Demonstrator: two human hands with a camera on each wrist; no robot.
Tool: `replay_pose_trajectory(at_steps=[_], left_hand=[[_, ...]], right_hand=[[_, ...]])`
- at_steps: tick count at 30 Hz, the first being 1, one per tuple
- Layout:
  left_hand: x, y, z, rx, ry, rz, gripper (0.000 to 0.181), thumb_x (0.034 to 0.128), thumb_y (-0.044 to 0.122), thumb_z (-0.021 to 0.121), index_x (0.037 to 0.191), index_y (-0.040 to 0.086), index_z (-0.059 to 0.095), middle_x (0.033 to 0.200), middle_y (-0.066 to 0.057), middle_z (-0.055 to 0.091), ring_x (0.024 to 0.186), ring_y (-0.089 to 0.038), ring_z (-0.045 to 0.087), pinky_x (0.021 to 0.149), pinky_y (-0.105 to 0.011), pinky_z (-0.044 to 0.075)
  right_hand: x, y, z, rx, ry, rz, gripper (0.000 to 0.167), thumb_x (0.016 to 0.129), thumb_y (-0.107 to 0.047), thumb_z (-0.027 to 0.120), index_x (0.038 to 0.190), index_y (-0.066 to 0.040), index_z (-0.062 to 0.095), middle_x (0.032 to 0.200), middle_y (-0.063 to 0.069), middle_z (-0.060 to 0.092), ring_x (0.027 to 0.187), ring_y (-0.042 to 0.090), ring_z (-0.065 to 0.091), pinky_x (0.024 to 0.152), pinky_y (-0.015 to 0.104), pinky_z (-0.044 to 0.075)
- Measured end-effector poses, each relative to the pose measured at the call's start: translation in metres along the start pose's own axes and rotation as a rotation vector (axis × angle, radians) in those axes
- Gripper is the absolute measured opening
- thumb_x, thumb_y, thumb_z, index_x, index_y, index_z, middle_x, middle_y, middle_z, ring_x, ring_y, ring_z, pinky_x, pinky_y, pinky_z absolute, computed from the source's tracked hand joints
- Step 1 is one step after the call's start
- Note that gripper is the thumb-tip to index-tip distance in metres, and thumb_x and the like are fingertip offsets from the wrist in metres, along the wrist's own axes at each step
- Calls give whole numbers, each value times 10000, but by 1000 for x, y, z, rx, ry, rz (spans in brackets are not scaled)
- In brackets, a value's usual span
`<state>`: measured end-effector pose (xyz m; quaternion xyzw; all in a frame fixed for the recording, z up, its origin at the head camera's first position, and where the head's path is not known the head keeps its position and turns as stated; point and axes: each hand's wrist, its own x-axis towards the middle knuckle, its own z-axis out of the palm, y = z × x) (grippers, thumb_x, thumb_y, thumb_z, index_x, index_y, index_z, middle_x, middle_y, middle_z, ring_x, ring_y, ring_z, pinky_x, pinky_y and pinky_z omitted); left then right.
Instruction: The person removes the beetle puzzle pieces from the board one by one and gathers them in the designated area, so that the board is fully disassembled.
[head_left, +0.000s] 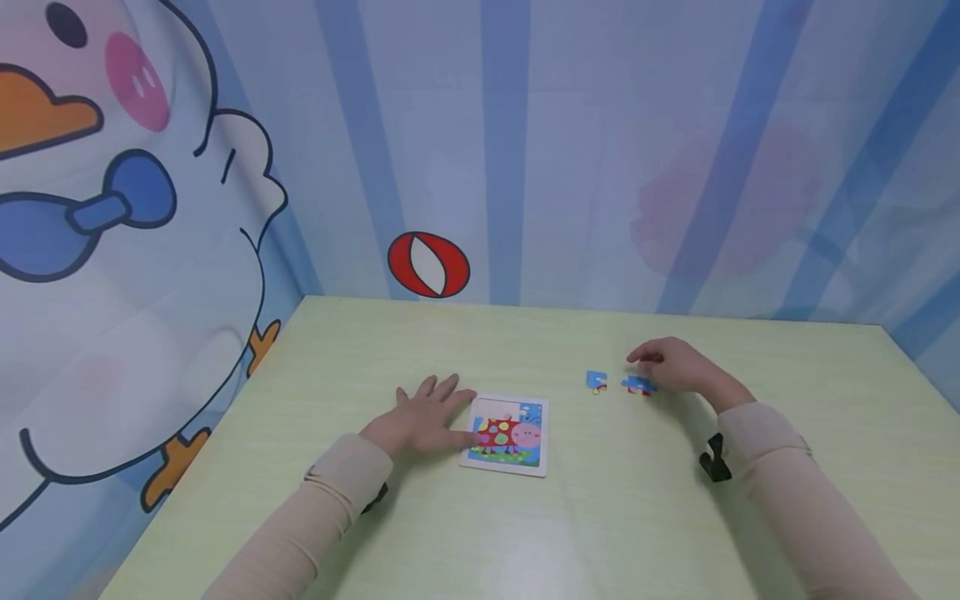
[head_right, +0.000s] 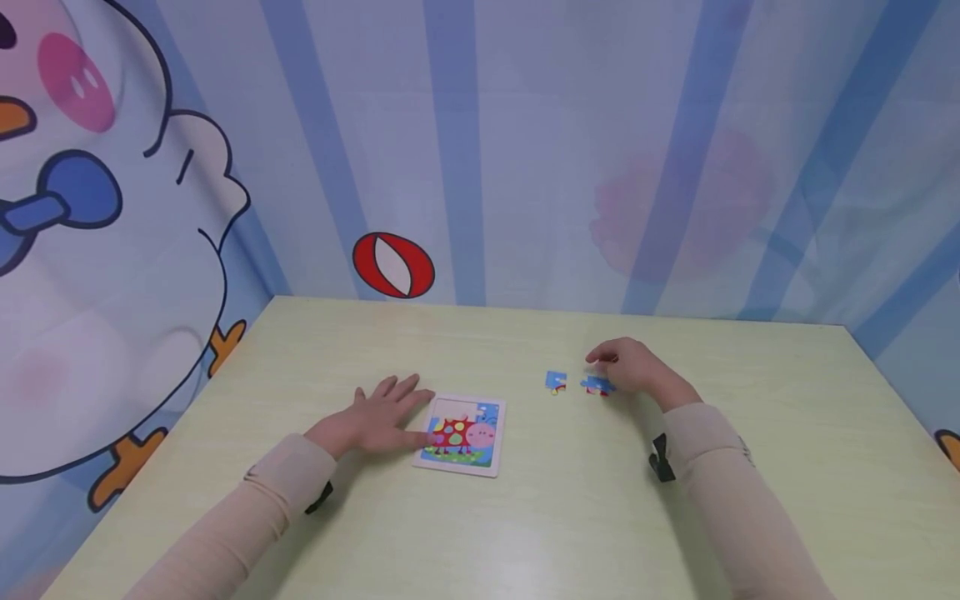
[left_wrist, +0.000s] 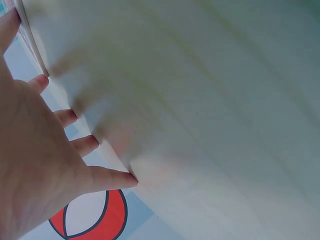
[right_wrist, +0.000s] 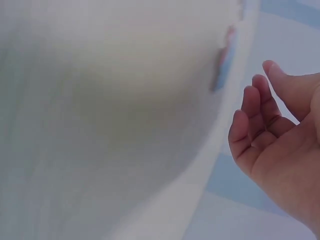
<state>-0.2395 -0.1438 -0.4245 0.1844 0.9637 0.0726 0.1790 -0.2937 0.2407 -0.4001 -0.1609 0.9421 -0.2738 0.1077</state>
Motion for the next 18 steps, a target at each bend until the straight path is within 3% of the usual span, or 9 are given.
replay_pose_trajectory(at_steps=[6, 12, 18], left_hand=[[0, 0, 0, 2, -6, -1, 787, 873, 638, 525, 1526, 280, 273, 1622, -80, 114, 1459, -426, 68, 1039, -760, 94], [0, 0, 1, 7, -1, -1, 789, 871, 647, 518, 1526, 281, 274, 1621, -79, 117, 1459, -426, 67, 1038, -761, 95], [0, 0, 0, 7, 2, 0, 787, 869, 644, 522, 1523, 278, 282, 1619, -84, 126, 1457, -427, 75, 1036, -762, 102]], right_hand=[[-2, -18, -5, 59, 0, -94, 302, 1001, -97, 489, 1250, 37, 593, 1235, 242, 594, 1132, 390, 547, 940, 511, 452], [-1, -39, -3, 75, 12, -182, 293, 984, -89, 526, 1232, 47, 603, 1156, 223, 626, 1021, 317, 572, 896, 468, 461], [5, -54, 6, 112, -13, -203, 295, 974, -89, 548, 1237, 30, 607, 1083, 139, 644, 976, 254, 578, 855, 407, 475]])
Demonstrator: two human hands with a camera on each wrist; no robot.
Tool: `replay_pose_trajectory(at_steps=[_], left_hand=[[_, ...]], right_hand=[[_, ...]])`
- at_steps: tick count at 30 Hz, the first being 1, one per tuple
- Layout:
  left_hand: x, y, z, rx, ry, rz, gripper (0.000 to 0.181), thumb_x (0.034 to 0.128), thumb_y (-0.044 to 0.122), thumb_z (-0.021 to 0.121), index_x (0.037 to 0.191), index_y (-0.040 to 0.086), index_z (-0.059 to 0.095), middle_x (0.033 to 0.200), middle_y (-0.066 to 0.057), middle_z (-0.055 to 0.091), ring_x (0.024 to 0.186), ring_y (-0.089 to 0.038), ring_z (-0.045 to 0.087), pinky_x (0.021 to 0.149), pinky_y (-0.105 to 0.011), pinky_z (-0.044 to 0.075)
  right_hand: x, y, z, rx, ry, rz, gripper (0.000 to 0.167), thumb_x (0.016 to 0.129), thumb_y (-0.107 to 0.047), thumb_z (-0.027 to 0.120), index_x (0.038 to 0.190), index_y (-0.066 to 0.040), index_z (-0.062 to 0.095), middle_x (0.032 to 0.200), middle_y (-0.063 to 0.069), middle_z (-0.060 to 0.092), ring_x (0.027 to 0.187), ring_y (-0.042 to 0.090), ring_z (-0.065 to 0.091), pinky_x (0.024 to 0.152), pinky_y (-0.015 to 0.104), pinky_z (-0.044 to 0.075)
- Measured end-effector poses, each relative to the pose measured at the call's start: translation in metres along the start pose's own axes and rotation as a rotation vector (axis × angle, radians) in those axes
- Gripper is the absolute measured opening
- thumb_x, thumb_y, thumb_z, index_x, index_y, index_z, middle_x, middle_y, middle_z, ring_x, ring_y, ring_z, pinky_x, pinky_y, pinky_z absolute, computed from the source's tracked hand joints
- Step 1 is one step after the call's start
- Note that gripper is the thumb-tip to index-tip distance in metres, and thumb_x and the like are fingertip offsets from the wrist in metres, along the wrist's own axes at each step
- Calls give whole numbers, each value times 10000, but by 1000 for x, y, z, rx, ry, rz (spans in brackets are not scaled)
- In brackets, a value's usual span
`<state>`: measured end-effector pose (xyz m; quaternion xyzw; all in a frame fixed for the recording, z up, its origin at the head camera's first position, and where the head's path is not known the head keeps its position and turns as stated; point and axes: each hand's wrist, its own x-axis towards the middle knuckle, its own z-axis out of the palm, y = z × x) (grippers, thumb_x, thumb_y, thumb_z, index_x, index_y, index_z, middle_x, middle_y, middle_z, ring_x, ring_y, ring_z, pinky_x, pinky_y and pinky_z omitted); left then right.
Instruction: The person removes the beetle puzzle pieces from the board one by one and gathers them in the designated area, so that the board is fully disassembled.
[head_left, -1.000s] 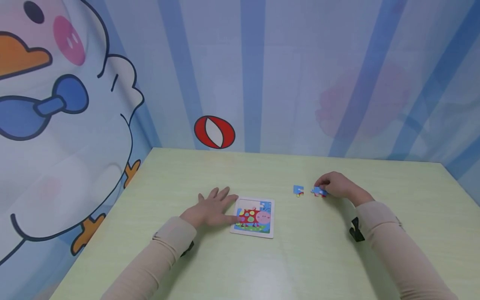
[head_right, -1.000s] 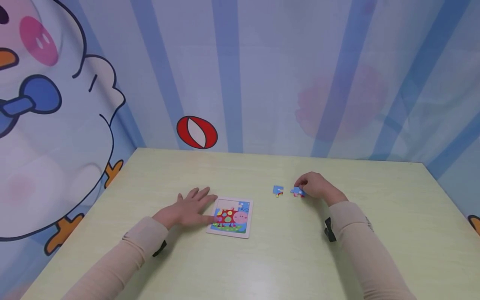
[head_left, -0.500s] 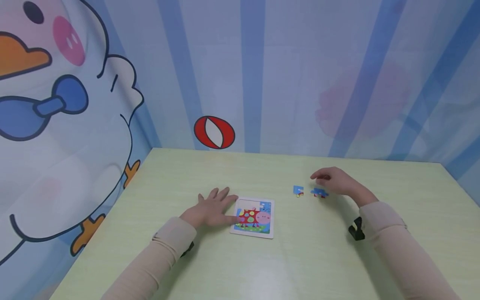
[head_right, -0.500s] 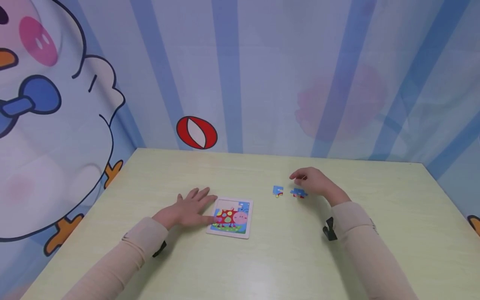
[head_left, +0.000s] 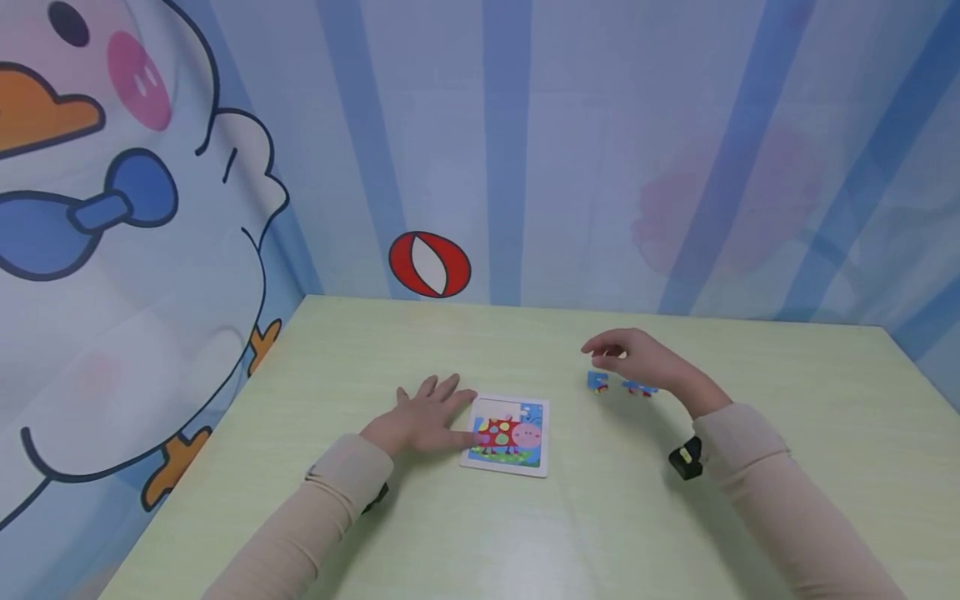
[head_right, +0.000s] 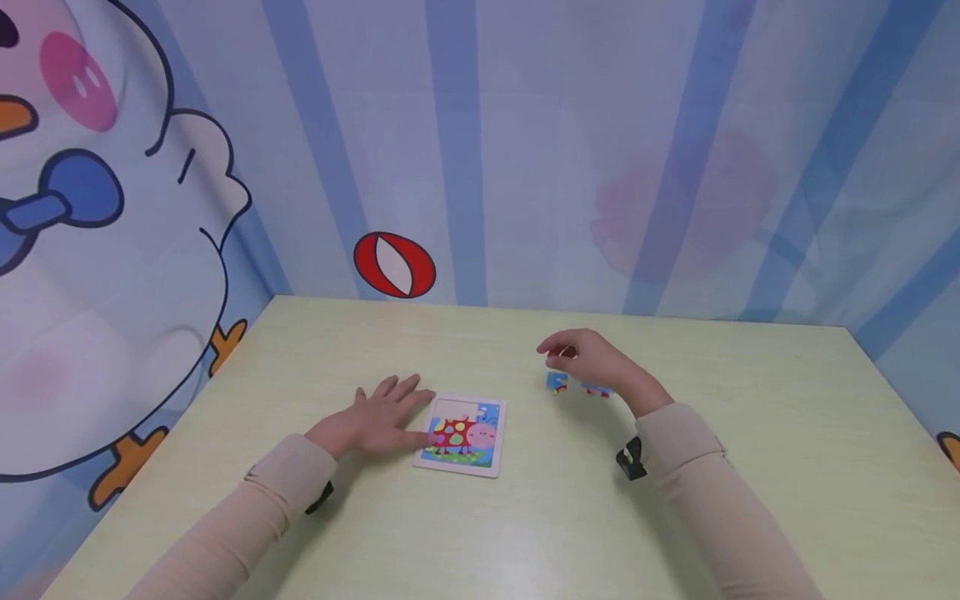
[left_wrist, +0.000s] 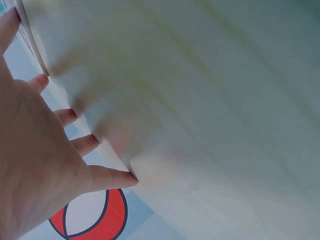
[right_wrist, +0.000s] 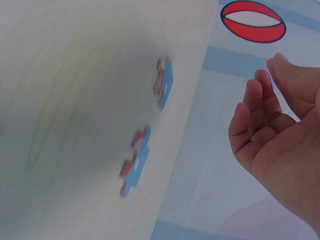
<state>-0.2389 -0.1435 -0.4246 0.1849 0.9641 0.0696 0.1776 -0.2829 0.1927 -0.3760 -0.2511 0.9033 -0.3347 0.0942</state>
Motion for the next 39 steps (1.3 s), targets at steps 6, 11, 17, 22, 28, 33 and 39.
replay_pose_trajectory(at_steps=[6, 11, 17, 22, 28, 33, 39], left_hand=[[-1, 1, -1, 1, 0, -3, 781, 871, 632, 531, 1523, 280, 283, 1619, -83, 128, 1457, -427, 79, 1038, -760, 106], [-1, 1, -1, 3, -2, -5, 776, 874, 628, 532, 1522, 279, 285, 1619, -84, 127, 1456, -426, 80, 1039, -758, 106], [-1, 2, -1, -13, 2, -4, 781, 868, 650, 521, 1518, 278, 297, 1617, -83, 135, 1457, -424, 84, 1039, -759, 99], [-1, 2, -1, -5, 0, -9, 778, 869, 647, 521, 1517, 277, 299, 1616, -84, 142, 1455, -424, 92, 1038, -759, 108], [-1, 2, -1, -1, -2, -11, 778, 871, 659, 506, 1518, 281, 296, 1618, -80, 136, 1456, -426, 89, 1040, -757, 107], [-1, 2, -1, -3, -4, -6, 782, 870, 658, 509, 1520, 278, 294, 1618, -81, 134, 1457, -426, 87, 1040, -757, 103], [-1, 2, -2, 0, -11, -16, 781, 872, 645, 521, 1523, 286, 282, 1620, -76, 127, 1459, -418, 85, 1045, -752, 103]], right_hand=[[9, -10, 15, 56, -42, -2, 328, 942, -114, 617, 1239, 24, 604, 1058, 100, 633, 970, 242, 586, 801, 367, 504], [16, -17, 29, 63, -74, -29, 349, 918, -128, 654, 1219, 42, 601, 1050, 132, 633, 944, 242, 586, 763, 340, 506], [21, -24, 46, 76, -113, -45, 331, 914, -128, 658, 1203, 27, 612, 1128, 185, 627, 1003, 273, 581, 854, 383, 502], [25, -28, 57, 127, -164, -12, 333, 899, -143, 680, 1197, -6, 620, 1142, 151, 618, 1010, 262, 577, 822, 353, 507], [29, -32, 69, 128, -202, 74, 278, 858, -143, 726, 1126, -103, 662, 1121, 81, 591, 985, 230, 563, 810, 347, 504], [31, -34, 77, 62, -211, 74, 228, 819, -152, 767, 1036, -142, 697, 1056, 52, 581, 948, 217, 527, 824, 366, 483], [33, -36, 80, 16, -225, 92, 178, 816, -168, 774, 981, -177, 706, 1021, 34, 563, 939, 211, 498, 842, 371, 467]])
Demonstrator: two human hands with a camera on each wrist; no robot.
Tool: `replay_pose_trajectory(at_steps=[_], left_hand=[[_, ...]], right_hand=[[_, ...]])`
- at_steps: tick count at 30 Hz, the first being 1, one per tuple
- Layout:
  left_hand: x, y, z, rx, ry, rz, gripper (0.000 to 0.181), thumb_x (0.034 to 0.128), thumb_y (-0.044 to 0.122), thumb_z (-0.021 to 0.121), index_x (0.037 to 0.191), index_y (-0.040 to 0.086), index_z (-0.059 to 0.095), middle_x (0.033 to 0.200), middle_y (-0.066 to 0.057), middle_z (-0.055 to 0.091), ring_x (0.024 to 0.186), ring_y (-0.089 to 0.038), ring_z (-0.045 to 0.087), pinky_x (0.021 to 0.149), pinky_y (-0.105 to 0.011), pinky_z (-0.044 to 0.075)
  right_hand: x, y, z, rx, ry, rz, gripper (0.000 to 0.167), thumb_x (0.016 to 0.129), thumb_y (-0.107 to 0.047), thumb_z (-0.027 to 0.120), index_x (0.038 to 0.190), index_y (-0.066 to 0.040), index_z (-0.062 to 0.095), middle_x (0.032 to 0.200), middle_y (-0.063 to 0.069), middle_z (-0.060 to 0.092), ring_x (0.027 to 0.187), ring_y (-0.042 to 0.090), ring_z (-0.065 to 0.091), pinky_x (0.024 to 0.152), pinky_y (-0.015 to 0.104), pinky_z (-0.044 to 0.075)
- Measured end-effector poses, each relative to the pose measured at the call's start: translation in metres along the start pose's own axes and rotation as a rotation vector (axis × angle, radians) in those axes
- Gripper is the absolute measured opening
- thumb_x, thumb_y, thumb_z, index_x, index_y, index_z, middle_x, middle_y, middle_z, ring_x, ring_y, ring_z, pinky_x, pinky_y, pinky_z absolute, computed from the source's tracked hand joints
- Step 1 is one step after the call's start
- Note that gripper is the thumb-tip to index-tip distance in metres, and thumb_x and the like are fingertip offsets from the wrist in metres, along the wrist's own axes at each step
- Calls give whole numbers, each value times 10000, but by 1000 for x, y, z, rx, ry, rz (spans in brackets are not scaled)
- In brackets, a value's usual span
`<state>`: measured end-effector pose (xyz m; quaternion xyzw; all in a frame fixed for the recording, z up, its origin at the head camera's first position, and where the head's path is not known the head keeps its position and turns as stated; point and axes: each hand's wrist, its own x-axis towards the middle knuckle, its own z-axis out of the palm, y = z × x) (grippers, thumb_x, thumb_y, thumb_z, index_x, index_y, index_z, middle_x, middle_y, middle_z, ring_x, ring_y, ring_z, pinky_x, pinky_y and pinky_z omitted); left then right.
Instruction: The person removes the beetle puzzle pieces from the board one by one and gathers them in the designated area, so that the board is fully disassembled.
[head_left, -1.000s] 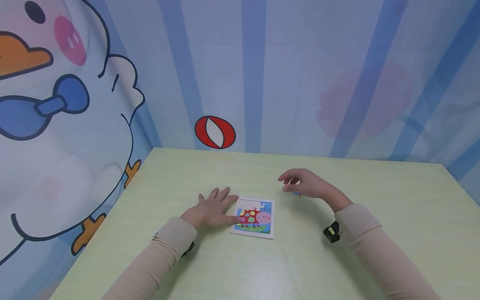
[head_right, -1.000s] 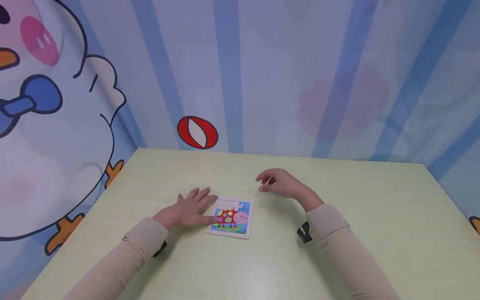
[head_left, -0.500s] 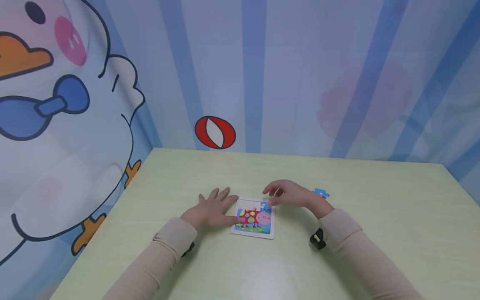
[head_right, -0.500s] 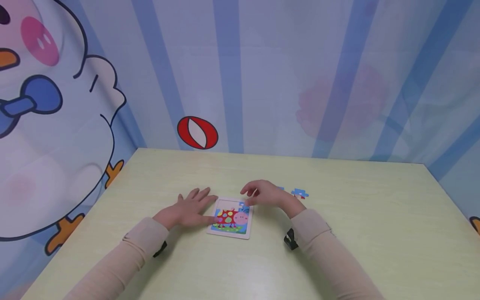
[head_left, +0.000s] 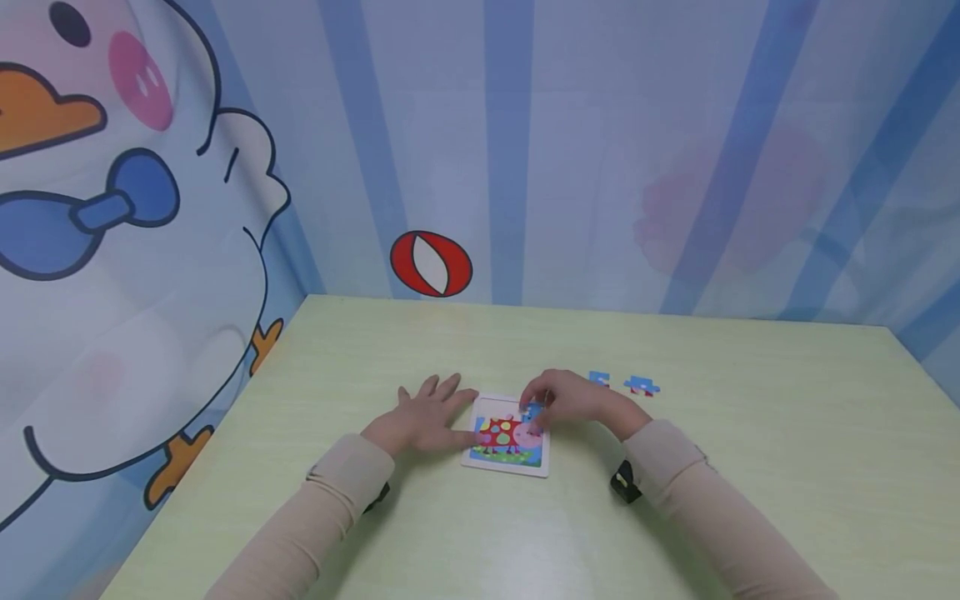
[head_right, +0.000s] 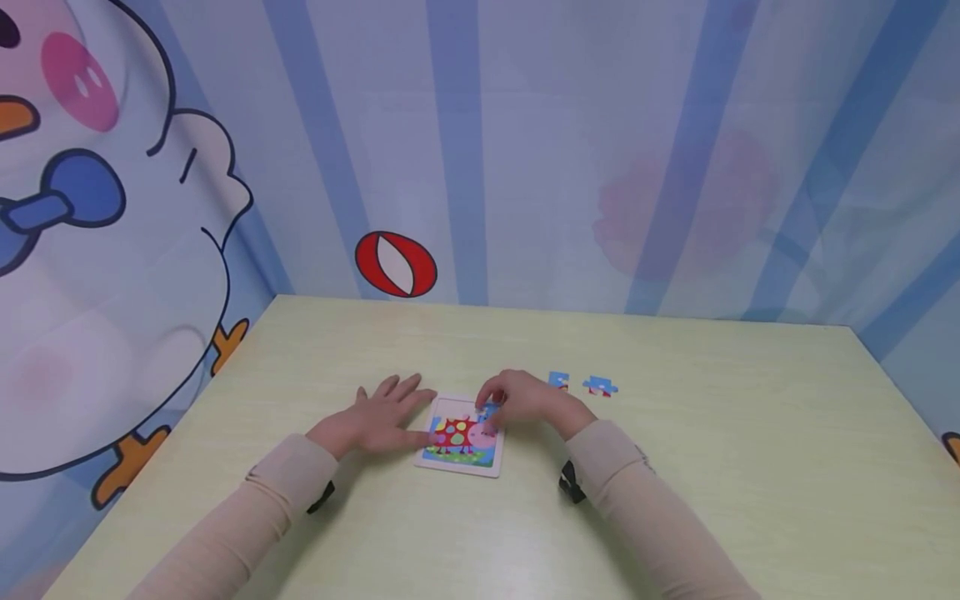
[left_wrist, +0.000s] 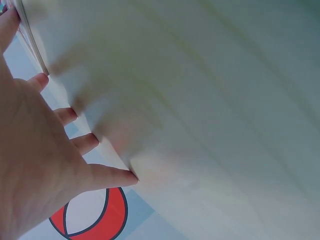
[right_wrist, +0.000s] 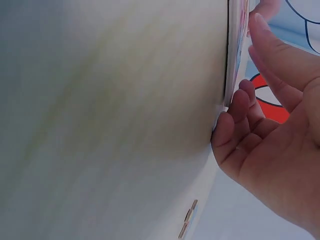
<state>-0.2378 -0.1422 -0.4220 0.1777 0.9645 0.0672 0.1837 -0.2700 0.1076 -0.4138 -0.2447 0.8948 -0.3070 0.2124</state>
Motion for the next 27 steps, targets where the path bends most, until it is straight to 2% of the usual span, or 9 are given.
replay_pose_trajectory(at_steps=[6, 11, 16, 22, 27], left_hand=[[-1, 1, -2, -7, -3, -1, 775, 874, 631, 532, 1519, 274, 294, 1618, -86, 131, 1455, -429, 84, 1044, -753, 105], [-1, 0, -2, -8, 1, 2, 773, 875, 633, 528, 1519, 274, 295, 1618, -88, 132, 1455, -428, 86, 1044, -754, 104], [-1, 0, -2, -11, -1, 3, 772, 877, 630, 529, 1519, 273, 295, 1618, -89, 131, 1455, -430, 83, 1045, -753, 98], [1, -1, 0, -4, 3, 2, 771, 875, 640, 520, 1518, 281, 293, 1619, -81, 130, 1456, -426, 85, 1041, -757, 97], [3, -2, 2, 2, 8, 1, 766, 877, 643, 513, 1517, 285, 294, 1619, -77, 130, 1457, -421, 87, 1040, -758, 97]], right_hand=[[3, -1, 2, -28, -19, -17, 192, 802, -195, 790, 974, -162, 712, 981, 27, 560, 919, 202, 485, 816, 343, 458], [2, -3, 3, -52, -22, -2, 183, 806, -179, 786, 973, -154, 716, 983, 12, 564, 930, 193, 478, 830, 344, 453], [1, -4, 4, -68, -23, -26, 172, 806, -153, 782, 962, -122, 716, 963, 22, 557, 909, 191, 466, 808, 335, 435], [1, -4, 4, -67, -18, -58, 162, 801, -135, 786, 943, -111, 711, 948, 22, 553, 906, 182, 455, 794, 320, 427], [1, -6, 4, -70, -16, -52, 162, 800, -132, 787, 940, -113, 706, 951, 22, 558, 907, 183, 467, 811, 327, 439]])
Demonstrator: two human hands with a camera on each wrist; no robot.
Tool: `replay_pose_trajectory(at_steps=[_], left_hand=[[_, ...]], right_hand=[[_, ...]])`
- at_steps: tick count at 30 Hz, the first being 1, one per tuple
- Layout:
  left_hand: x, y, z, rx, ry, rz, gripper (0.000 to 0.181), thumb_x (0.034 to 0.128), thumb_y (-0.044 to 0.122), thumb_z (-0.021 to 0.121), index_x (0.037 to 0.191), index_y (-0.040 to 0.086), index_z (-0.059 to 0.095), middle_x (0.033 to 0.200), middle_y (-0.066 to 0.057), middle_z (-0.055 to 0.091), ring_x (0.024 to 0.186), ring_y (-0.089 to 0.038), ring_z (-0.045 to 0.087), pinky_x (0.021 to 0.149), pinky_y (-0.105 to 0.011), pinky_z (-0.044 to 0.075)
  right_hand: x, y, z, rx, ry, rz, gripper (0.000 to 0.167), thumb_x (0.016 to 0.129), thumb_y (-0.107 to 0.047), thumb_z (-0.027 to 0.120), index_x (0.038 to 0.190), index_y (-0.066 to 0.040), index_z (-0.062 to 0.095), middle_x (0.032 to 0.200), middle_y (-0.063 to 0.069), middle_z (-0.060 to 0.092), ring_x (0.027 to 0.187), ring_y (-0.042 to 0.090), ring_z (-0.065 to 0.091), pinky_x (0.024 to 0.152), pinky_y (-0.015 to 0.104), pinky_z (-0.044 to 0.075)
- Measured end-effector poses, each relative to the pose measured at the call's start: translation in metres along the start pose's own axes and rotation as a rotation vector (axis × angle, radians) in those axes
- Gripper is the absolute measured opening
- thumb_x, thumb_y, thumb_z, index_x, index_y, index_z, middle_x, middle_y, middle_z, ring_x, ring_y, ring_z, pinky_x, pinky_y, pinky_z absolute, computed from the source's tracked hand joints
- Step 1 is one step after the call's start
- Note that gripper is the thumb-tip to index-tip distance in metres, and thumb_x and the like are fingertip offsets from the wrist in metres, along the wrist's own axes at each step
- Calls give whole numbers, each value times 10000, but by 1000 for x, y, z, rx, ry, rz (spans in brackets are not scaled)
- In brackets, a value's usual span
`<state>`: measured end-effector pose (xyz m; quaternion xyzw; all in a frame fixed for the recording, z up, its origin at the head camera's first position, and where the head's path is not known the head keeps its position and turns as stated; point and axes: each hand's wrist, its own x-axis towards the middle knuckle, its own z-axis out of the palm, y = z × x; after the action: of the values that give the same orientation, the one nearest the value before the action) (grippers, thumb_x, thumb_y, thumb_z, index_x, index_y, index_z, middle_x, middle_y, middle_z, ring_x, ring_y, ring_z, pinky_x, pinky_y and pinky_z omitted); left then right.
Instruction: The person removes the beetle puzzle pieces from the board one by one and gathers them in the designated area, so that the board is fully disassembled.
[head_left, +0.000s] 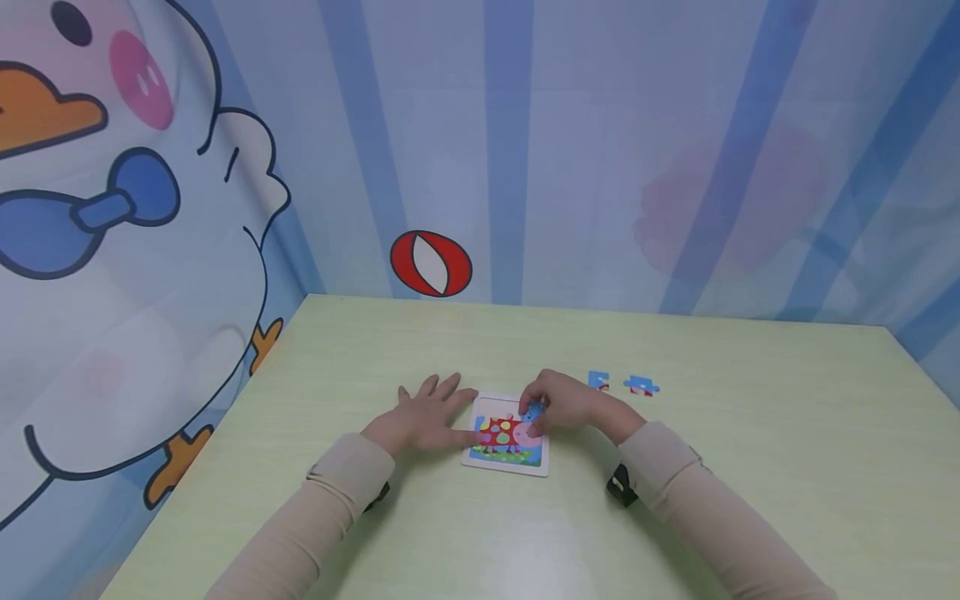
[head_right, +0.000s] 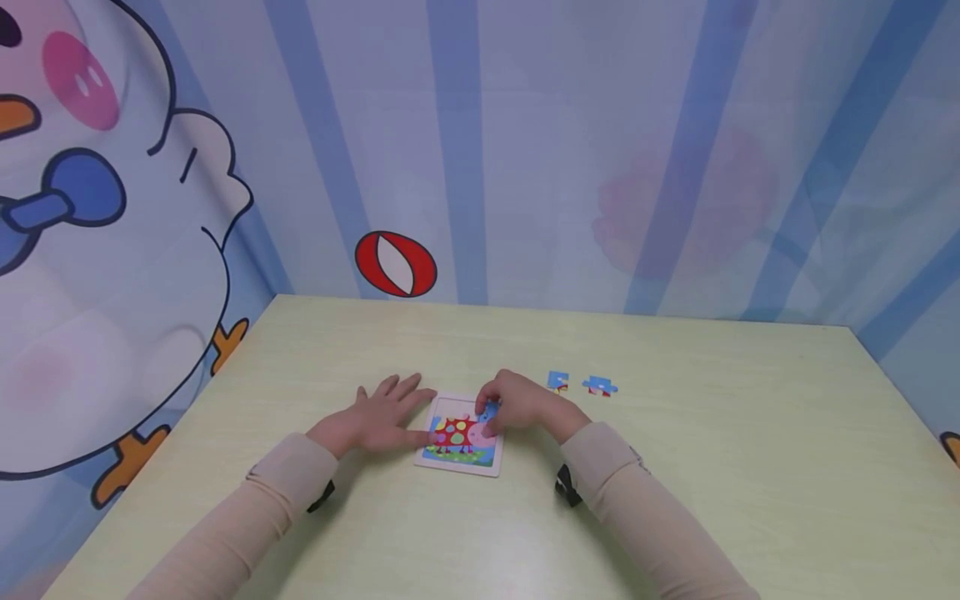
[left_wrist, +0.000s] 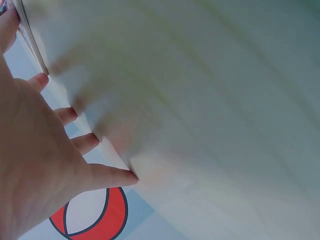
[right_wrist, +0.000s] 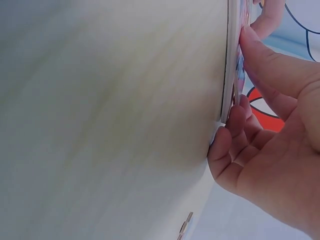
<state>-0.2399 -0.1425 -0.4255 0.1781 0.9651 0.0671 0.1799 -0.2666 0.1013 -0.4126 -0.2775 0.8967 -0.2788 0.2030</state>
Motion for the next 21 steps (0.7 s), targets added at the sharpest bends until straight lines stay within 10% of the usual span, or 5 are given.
replay_pose_trajectory(at_steps=[21], left_hand=[[-1, 2, -2, -4, -2, -1, 763, 876, 628, 530, 1514, 277, 305, 1618, -85, 134, 1455, -429, 88, 1037, -761, 101]], right_hand=[[0, 2, 1, 47, 50, 28, 322, 809, -47, 751, 1104, -73, 623, 972, 56, 551, 890, 207, 509, 819, 350, 466]])
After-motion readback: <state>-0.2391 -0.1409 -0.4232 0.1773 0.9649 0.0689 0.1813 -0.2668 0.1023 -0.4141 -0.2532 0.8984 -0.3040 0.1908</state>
